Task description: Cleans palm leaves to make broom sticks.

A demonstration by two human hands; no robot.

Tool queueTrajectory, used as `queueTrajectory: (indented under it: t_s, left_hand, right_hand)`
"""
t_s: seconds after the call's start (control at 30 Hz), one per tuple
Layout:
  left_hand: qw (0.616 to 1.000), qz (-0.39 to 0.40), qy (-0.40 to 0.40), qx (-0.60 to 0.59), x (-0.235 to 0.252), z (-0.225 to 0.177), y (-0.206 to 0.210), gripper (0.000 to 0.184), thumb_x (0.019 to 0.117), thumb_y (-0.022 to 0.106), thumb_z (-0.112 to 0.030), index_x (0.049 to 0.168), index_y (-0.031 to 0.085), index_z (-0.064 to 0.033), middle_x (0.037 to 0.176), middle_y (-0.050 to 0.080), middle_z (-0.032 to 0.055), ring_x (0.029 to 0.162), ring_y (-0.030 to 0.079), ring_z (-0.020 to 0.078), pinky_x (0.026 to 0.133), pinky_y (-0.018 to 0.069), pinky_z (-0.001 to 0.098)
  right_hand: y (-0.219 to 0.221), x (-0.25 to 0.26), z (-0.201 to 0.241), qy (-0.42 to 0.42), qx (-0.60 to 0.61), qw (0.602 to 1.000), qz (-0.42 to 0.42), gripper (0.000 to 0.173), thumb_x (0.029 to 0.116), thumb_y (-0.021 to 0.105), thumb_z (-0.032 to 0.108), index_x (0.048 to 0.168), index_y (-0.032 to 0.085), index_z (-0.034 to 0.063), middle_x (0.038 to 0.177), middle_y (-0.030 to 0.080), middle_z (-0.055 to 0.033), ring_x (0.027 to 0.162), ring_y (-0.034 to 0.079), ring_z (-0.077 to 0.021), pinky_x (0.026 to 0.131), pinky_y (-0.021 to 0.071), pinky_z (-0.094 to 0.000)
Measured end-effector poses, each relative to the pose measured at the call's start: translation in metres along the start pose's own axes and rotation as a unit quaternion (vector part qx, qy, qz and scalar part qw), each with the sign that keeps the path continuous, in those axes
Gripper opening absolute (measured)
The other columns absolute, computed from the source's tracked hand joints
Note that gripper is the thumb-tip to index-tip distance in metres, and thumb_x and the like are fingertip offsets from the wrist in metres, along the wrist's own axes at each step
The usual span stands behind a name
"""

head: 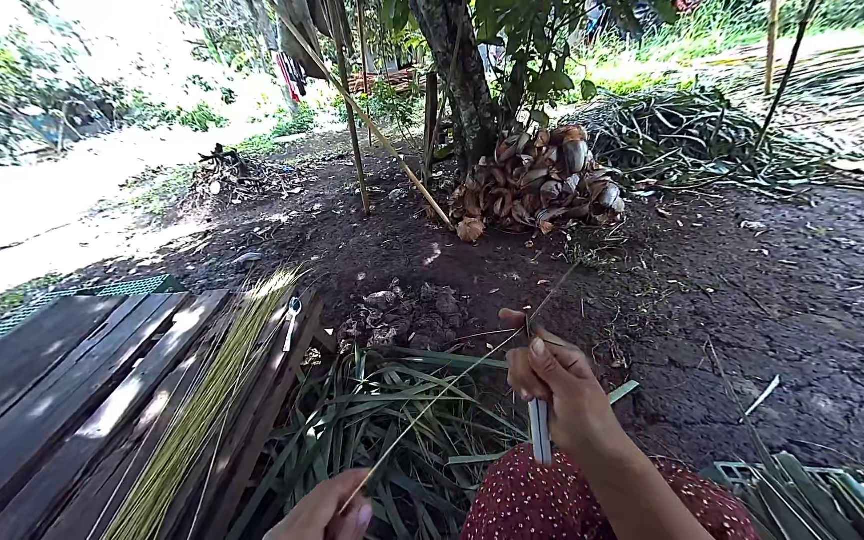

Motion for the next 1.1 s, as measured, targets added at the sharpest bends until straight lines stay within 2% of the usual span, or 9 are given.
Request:
queueTrajectory:
  t_s: [0.2, 0.4, 0.53, 0.67, 0.73, 0.83, 0.93, 1.0, 1.1]
  left_hand:
    - [0.989, -0.094, 0.071, 0.086, 0.049, -0.066, 0.027, 0.027, 0.1000, 0.059, -0.019, 0.115, 0.073, -0.0015, 0.087, 0.073, 0.0069, 0.062, 0.065, 0.0159, 0.054, 0.0532, 0.0327]
    - [0.980, -0.129, 0.147, 0.030, 0.064, -0.080, 0.043, 0.023, 0.1001, 0.058, -0.018, 0.089, 0.073, -0.0051, 0.075, 0.068, 0.0043, 0.062, 0.060, 0.0063, 0.059, 0.0491, 0.0175]
    - [0.987, -0.090, 0.133, 0.004, 0.053, -0.066, 0.040, 0.021, 0.0986, 0.058, -0.011, 0.088, 0.073, -0.0002, 0.076, 0.069, 0.0073, 0.065, 0.062, 0.0062, 0.064, 0.0512, 0.0171]
    - [0.990, -0.091, 0.093, 0.046, 0.037, -0.032, 0.021, 0.022, 0.0979, 0.057, -0.009, 0.088, 0.072, 0.0024, 0.074, 0.070, 0.0100, 0.065, 0.064, 0.0093, 0.064, 0.0527, 0.0213]
    - [0.991, -0.104, 0.057, 0.069, 0.029, -0.013, 0.010, 0.022, 0.0973, 0.056, -0.007, 0.089, 0.072, 0.0044, 0.074, 0.070, 0.0113, 0.065, 0.064, 0.0109, 0.065, 0.0534, 0.0235]
    - [0.987, -0.139, 0.009, 0.079, 0.020, 0.012, -0.002, 0.023, 0.0987, 0.054, -0.008, 0.092, 0.071, 0.0063, 0.073, 0.068, 0.0120, 0.064, 0.063, 0.0090, 0.063, 0.0516, 0.0220]
    - [0.981, -0.178, -0.027, 0.070, 0.016, 0.025, -0.006, 0.025, 0.1000, 0.053, -0.009, 0.093, 0.070, 0.0075, 0.074, 0.067, 0.0091, 0.064, 0.059, 0.0011, 0.063, 0.0481, 0.0162]
    - [0.980, -0.187, -0.034, 0.059, 0.015, 0.029, -0.004, 0.025, 0.1005, 0.053, -0.009, 0.094, 0.070, 0.0083, 0.073, 0.066, 0.0079, 0.064, 0.058, -0.0009, 0.062, 0.0470, 0.0146]
    - [0.984, -0.167, -0.033, 0.046, 0.019, 0.027, 0.006, 0.025, 0.1006, 0.052, -0.008, 0.094, 0.070, 0.0074, 0.073, 0.066, 0.0068, 0.063, 0.058, -0.0007, 0.061, 0.0473, 0.0147]
  right_hand:
    - [0.040, -0.029, -0.001, -0.060, -0.051, 0.992, 0.102, 0.042, 0.1065, 0.050, 0.031, 0.139, 0.060, 0.0072, 0.072, 0.052, 0.0218, 0.059, 0.040, 0.0124, 0.055, 0.0355, -0.0080]
    - [0.038, -0.035, 0.007, -0.098, -0.062, 0.987, 0.113, 0.043, 0.1075, 0.048, 0.036, 0.139, 0.061, 0.0089, 0.074, 0.054, 0.0207, 0.061, 0.039, 0.0139, 0.057, 0.0350, -0.0069]
    - [-0.013, -0.006, 0.026, -0.095, -0.082, 0.992, -0.026, 0.034, 0.1047, 0.053, 0.032, 0.132, 0.065, 0.0146, 0.064, 0.052, 0.0218, 0.057, 0.048, 0.0081, 0.058, 0.0441, -0.0136]
    - [-0.100, 0.043, 0.069, -0.097, -0.112, 0.967, -0.205, 0.035, 0.1083, 0.034, 0.023, 0.129, 0.061, 0.0158, 0.057, 0.048, 0.0166, 0.049, 0.048, 0.0028, 0.054, 0.0466, -0.0165]
    - [-0.146, 0.063, 0.082, -0.103, -0.050, 0.949, -0.292, 0.037, 0.1126, 0.025, 0.026, 0.127, 0.058, 0.0178, 0.055, 0.043, 0.0148, 0.046, 0.044, 0.0018, 0.051, 0.0442, -0.0164]
    - [-0.194, 0.071, 0.075, -0.079, 0.069, 0.909, -0.404, 0.035, 0.1133, 0.024, 0.036, 0.112, 0.056, 0.0233, 0.054, 0.038, 0.0133, 0.043, 0.042, -0.0001, 0.048, 0.0438, -0.0181]
    - [-0.203, 0.061, 0.042, -0.001, 0.088, 0.891, -0.446, 0.034, 0.1127, 0.024, 0.039, 0.108, 0.054, 0.0229, 0.057, 0.040, 0.0115, 0.044, 0.044, -0.0018, 0.048, 0.0448, -0.0198]
    - [-0.186, 0.048, 0.018, 0.064, 0.050, 0.912, -0.403, 0.037, 0.1131, 0.022, 0.034, 0.116, 0.056, 0.0188, 0.058, 0.045, 0.0097, 0.048, 0.050, -0.0039, 0.051, 0.0495, -0.0226]
    - [-0.112, 0.020, -0.018, 0.187, -0.018, 0.969, -0.158, 0.046, 0.1116, 0.018, 0.020, 0.134, 0.055, 0.0050, 0.060, 0.050, 0.0098, 0.052, 0.052, -0.0017, 0.057, 0.0496, -0.0199]
Point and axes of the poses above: each hand's wrist, its own x-axis towards the middle knuckle, its own y-axis out of the palm, z = x × y, the point moved 6 cm from there along x, towards the middle knuckle
